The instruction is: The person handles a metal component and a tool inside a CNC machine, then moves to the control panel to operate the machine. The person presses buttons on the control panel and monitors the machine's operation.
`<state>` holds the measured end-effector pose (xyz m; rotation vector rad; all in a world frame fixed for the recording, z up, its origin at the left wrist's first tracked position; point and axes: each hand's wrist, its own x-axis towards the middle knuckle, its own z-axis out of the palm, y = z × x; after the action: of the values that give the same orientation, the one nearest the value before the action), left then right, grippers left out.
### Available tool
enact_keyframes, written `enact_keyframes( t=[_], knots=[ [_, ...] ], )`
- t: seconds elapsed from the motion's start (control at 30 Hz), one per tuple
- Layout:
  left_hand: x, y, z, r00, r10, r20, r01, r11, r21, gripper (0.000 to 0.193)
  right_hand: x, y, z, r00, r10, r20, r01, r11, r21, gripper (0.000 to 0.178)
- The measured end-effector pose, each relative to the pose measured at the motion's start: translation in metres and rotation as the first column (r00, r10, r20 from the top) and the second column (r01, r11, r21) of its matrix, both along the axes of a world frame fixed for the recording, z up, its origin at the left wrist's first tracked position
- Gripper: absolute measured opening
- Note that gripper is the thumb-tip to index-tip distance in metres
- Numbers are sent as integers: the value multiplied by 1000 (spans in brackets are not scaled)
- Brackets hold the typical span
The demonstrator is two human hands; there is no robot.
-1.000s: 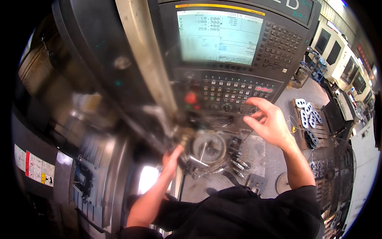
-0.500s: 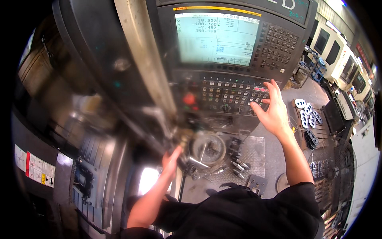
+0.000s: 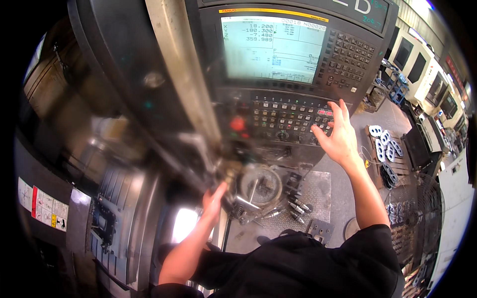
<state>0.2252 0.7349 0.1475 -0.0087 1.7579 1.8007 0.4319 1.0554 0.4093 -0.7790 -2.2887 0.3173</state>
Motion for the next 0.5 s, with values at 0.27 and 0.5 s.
enact_keyframes(
  t=[0.27, 0.5],
  knots=[
    [-5, -1, -26, 996, 64, -66, -65, 998, -4, 57, 1, -4, 5, 1000, 5, 14, -4, 999, -35, 78],
    [-3, -2, -6, 999, -46, 10, 46, 999, -20, 127, 2, -3, 7, 1000, 5, 23, -4, 999, -41, 77]
  ],
)
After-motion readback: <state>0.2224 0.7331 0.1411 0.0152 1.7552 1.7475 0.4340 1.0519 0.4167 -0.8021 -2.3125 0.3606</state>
